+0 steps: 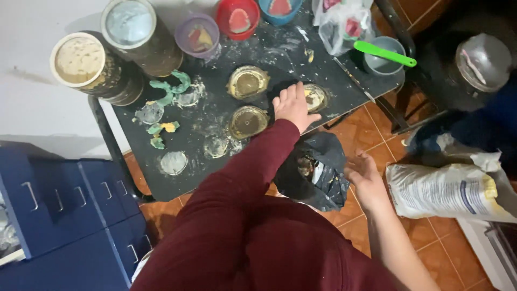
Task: The person cleans several small metal molds by scraping residue from their surfaces and rinsing them in a sink. They then retrieve a small container and a brush, and apply a substance from the container into one of the molds.
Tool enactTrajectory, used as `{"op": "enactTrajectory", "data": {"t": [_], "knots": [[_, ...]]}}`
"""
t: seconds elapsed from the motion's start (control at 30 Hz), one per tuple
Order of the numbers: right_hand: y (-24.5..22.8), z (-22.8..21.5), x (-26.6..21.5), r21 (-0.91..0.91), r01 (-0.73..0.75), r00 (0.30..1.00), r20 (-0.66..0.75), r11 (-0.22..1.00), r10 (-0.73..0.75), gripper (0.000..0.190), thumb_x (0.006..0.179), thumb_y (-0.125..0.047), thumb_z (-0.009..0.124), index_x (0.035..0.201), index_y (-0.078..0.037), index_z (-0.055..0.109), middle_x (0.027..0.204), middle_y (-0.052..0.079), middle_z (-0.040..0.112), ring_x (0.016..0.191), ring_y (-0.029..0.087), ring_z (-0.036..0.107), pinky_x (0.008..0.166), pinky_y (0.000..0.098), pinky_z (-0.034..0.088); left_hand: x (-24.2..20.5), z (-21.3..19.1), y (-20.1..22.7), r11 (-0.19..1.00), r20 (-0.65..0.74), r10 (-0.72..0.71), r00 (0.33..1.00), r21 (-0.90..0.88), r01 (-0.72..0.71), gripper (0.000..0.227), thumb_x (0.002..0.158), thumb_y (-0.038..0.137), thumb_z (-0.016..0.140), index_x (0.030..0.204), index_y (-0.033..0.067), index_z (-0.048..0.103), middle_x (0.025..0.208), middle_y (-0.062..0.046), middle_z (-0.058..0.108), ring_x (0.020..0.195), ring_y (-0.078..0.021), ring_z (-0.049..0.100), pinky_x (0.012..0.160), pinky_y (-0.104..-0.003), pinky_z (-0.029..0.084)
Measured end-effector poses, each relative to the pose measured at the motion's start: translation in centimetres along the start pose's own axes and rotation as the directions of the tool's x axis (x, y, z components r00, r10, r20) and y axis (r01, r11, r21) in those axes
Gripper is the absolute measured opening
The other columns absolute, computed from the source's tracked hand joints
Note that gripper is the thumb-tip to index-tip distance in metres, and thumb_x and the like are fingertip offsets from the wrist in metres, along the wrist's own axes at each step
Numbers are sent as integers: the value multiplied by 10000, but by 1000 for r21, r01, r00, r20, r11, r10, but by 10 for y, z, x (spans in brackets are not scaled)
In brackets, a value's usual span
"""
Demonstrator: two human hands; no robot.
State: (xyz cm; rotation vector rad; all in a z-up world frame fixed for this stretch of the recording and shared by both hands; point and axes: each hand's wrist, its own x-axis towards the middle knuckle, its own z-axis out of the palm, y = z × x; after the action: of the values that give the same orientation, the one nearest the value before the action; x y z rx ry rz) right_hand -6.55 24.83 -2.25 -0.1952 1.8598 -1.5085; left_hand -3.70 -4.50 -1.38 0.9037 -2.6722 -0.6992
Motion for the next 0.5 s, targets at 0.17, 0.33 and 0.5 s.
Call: {"op": "enactTrajectory", "data": {"t": [0.17,0.33,0.5], "knots": [[-14,5,-2,-30,44,999,-16,999,-44,574,919,-15,590,1465,-13,412,1349,183,609,1230,253,603,1005,358,486,17,-89,-18,987,60,-82,995,145,73,1251,595,556,926,1548,32,309,1522,-149,452,1307,-351,477,996,-565,406],[2,4,4,-56,16,1000,-22,998,-18,502,934,-28,616,1414,23,478,1316,172,628,1187,240,606,981,352,483,49,-73,-137,983,79,-70,994,175,55,1303,517,334,981,1559,95,235,1474,-145,484,1277,-393,500,964,-602,423],[-9,14,1,-104,17,999,42,994,-13,483,922,-40,617,1391,3,511,1301,98,659,1191,168,619,1022,308,467,47,-67,-164,993,94,107,990,-54,-102,1322,594,230,923,1663,66,165,1327,-151,640,1219,-411,573,1071,-471,472]]}}
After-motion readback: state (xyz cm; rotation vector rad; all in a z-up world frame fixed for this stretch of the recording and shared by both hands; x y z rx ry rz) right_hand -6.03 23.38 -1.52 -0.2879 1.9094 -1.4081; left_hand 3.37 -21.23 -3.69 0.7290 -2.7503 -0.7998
